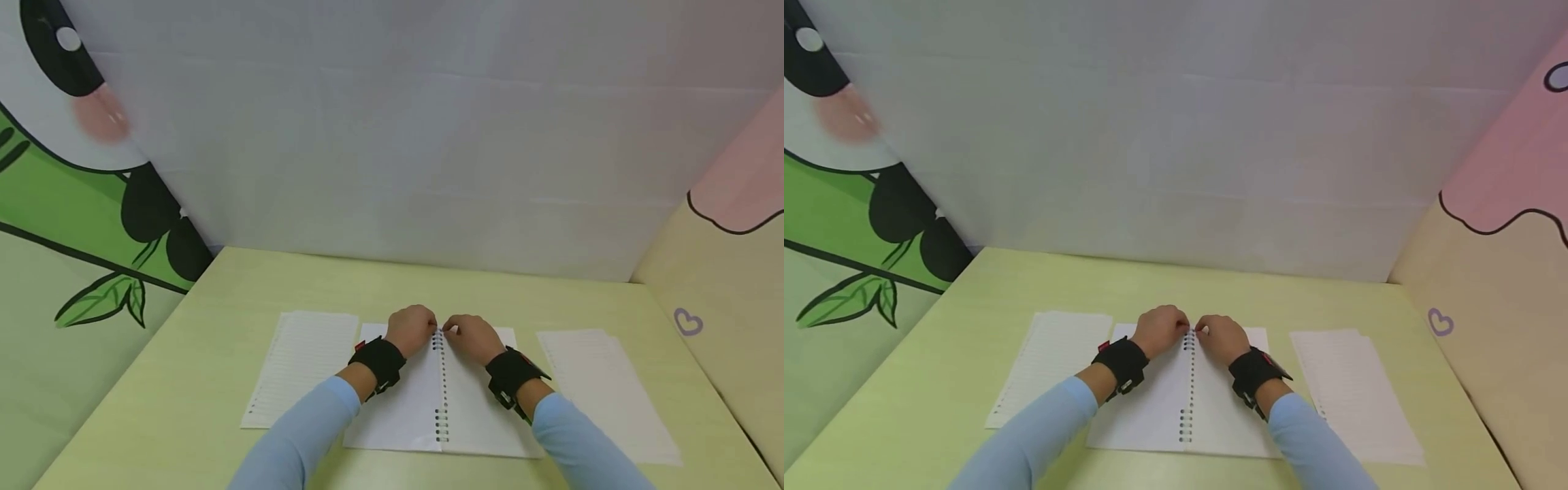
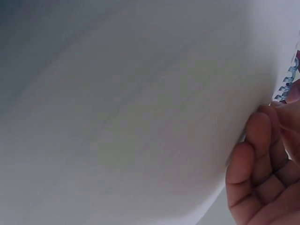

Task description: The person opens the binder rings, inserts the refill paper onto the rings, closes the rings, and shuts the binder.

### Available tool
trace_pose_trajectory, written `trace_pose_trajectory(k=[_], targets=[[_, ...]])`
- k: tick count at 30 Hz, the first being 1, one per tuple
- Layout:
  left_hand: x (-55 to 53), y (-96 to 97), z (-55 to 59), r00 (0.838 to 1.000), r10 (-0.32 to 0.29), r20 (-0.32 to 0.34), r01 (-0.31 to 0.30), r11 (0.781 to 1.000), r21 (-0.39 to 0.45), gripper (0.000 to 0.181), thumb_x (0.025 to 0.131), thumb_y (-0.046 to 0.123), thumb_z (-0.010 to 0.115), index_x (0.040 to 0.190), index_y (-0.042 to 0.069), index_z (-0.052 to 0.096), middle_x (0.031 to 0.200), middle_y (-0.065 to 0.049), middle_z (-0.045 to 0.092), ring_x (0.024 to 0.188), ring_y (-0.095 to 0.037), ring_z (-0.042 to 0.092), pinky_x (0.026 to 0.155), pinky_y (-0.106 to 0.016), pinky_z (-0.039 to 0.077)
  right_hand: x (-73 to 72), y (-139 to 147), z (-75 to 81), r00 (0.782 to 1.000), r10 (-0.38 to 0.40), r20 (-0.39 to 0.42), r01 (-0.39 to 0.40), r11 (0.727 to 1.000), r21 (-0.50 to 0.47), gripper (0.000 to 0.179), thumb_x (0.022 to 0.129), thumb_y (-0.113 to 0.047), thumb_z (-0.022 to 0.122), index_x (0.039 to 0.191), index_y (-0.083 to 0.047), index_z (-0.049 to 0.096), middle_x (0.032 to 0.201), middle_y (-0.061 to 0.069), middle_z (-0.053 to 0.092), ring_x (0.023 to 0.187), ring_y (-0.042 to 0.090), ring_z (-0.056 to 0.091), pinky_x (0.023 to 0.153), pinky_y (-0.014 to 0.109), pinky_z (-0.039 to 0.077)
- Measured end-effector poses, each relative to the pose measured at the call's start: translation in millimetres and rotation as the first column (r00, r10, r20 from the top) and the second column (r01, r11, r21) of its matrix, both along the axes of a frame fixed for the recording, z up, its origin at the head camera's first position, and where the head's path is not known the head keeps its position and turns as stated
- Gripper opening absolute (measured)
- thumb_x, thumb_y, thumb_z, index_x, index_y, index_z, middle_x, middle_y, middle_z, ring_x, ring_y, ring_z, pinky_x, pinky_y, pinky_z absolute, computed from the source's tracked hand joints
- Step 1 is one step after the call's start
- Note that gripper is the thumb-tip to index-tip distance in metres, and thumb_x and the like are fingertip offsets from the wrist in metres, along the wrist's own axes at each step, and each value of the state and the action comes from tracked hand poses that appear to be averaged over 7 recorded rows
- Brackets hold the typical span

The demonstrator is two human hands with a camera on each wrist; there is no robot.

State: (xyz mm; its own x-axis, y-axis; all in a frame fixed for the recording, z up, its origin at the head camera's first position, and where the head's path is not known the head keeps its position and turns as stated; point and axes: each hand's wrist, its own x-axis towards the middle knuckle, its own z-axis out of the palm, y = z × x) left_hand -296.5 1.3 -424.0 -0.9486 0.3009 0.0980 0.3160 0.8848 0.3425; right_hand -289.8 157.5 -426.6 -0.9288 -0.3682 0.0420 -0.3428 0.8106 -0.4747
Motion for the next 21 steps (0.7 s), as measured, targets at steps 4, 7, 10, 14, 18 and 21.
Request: trace_pose_trajectory(k=[4, 7, 10, 14, 18, 21], targets=[[0.9, -3.4, -0.5, 1.0, -0.015, -0.007, 0.015, 1.0, 0.009, 0.014, 0.089, 0.017, 0.061, 0.087, 0.018, 0.074, 0.088, 0.001, 0.068, 0.076, -0.012, 0.059, 0.061, -0.028, 0.047, 0.1, -2.0, 1.0, 1.0, -0.006, -0.016, 0.006, 1.0, 0.008, 0.014, 0.09, -0.013, 0.06, 0.099, -0.008, 0.07, 0.09, 0.008, 0.069, 0.072, 0.018, 0.059, 0.064, 0.03, 0.045], [2.5, -4.4, -1.2, 1.0, -0.017, 0.003, 0.017, 1.0, 0.008, 0.014, 0.09, 0.017, 0.06, 0.089, 0.017, 0.074, 0.088, 0.0, 0.067, 0.079, -0.013, 0.06, 0.064, -0.029, 0.049, 0.8, -5.1, 2.3, 1.0, -0.023, -0.021, 0.023, 1.0, 0.02, 0.013, 0.089, -0.013, 0.061, 0.097, -0.009, 0.071, 0.091, 0.008, 0.069, 0.073, 0.019, 0.06, 0.064, 0.031, 0.046], [4.0, -4.2, -1.8, 1.0, -0.014, 0.021, 0.014, 1.0, 0.003, 0.015, 0.091, 0.016, 0.06, 0.091, 0.016, 0.074, 0.092, 0.0, 0.068, 0.084, -0.014, 0.063, 0.069, -0.031, 0.052, 2.3, -8.7, 2.8, 0.999, -0.045, -0.023, 0.045, 0.999, 0.029, 0.012, 0.088, -0.013, 0.063, 0.095, -0.01, 0.071, 0.091, 0.008, 0.069, 0.071, 0.018, 0.06, 0.062, 0.03, 0.046], [5.9, -3.2, -1.9, 0.999, -0.014, 0.04, 0.014, 1.0, -0.001, 0.014, 0.091, 0.016, 0.06, 0.092, 0.016, 0.074, 0.093, 0.0, 0.068, 0.084, -0.014, 0.062, 0.071, -0.032, 0.052, 4.8, -13.2, 0.8, 0.997, -0.071, -0.039, 0.073, 0.997, 0.041, 0.011, 0.088, -0.014, 0.063, 0.094, -0.011, 0.072, 0.086, 0.005, 0.069, 0.068, 0.015, 0.057, 0.059, 0.028, 0.044], [8.1, -3.1, -3.0, 0.999, -0.029, 0.038, 0.029, 1.0, -0.002, 0.014, 0.091, 0.015, 0.059, 0.092, 0.015, 0.073, 0.087, 0.0, 0.065, 0.078, -0.012, 0.058, 0.068, -0.031, 0.05, 7.4, -16.4, -2.1, 0.994, -0.086, -0.071, 0.089, 0.995, 0.042, 0.011, 0.088, -0.014, 0.063, 0.093, -0.01, 0.072, 0.08, 0.004, 0.068, 0.064, 0.014, 0.056, 0.057, 0.027, 0.042], [9.9, -3.6, -3.6, 0.998, -0.046, 0.03, 0.046, 0.999, -0.001, 0.014, 0.091, 0.016, 0.059, 0.093, 0.014, 0.073, 0.084, -0.001, 0.062, 0.075, -0.012, 0.057, 0.065, -0.029, 0.048, 8.9, -17.3, -2.8, 0.994, -0.08, -0.079, 0.083, 0.996, 0.036, 0.011, 0.088, -0.015, 0.063, 0.094, -0.01, 0.071, 0.08, 0.004, 0.067, 0.064, 0.014, 0.056, 0.056, 0.027, 0.042]])
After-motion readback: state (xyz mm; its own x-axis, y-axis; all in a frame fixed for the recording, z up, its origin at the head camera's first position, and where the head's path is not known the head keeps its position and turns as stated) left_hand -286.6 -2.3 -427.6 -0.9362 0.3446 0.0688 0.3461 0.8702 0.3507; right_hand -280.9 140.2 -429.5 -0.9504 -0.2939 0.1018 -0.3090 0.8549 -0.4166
